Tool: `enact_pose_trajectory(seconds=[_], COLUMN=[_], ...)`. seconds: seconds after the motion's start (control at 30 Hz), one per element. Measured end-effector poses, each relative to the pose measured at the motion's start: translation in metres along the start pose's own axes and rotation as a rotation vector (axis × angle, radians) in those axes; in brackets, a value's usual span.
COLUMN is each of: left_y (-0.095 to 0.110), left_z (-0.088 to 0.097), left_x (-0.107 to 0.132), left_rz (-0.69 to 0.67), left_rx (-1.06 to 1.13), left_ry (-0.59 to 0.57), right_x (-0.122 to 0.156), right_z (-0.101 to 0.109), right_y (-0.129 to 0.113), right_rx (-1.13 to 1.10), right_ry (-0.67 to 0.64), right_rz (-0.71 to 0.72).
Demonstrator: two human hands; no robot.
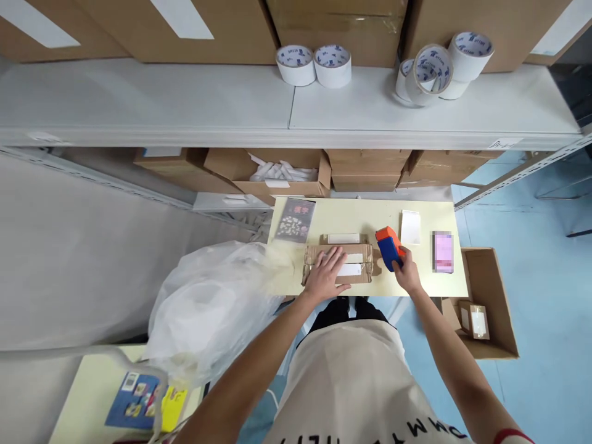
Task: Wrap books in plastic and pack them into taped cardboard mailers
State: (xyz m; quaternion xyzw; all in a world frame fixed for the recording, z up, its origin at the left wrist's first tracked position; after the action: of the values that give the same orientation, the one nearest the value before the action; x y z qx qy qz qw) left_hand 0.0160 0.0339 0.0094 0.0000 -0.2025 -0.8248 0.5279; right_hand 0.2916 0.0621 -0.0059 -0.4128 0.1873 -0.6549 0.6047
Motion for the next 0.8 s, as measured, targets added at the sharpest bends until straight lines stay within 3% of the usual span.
enact_pose_trajectory(seconds=[0.1, 0.23, 0.3, 0.4, 0.57, 0.67, 0.8], left_y=[0.009, 0.011, 0.008, 0.001, -0.009, -0.011, -0.005], left_z=[-0.002, 0.000, 0.002, 0.004, 0.003, 0.006, 0.017], left_x=[-0.002, -0.007, -0.009, -0.012, -0.016, -0.019, -0.022], left_rz=[-0.116, -0.224, -0.240, -0.266, -0.281, -0.188, 0.054], left_rx=[0.044, 0.161, 0.272, 0.513, 1.034, 1.351, 1.580], left_ry=[-0.011, -0.011, 0.005, 0.056, 0.168, 0.182, 0.081], right_x=[0.027, 0.040, 0.035, 0.022, 0.006, 0.006, 0.010], right_z=[0.027, 0.049, 0.046, 0.029, 0.003, 0.001, 0.003], right_y=[-0.011, -0.053, -0.078, -0.105, -0.114, -0.111, -0.109], right_rx=[-0.260, -0.449, -0.495, -0.509, -0.390, -0.339, -0.300], right_ry=[0.114, 0.297, 0.263, 0.102, -0.061, -0.056, -0.062], right_rz=[0.069, 0.076, 0.073, 0.088, 0.116, 0.121, 0.128])
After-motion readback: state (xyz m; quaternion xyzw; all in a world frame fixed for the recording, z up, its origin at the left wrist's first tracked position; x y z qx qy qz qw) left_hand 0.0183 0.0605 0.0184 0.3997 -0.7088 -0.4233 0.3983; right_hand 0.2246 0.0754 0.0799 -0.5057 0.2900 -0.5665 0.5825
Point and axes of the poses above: each hand's wrist, its own x-axis away from the middle knuckle, its own z-axis out of the back of the hand, y = z × x, the point moved 2 cm from there along -x, towards the middle knuckle, and after that the axes turned 7 degrees about -y, right-handed, at the moved point
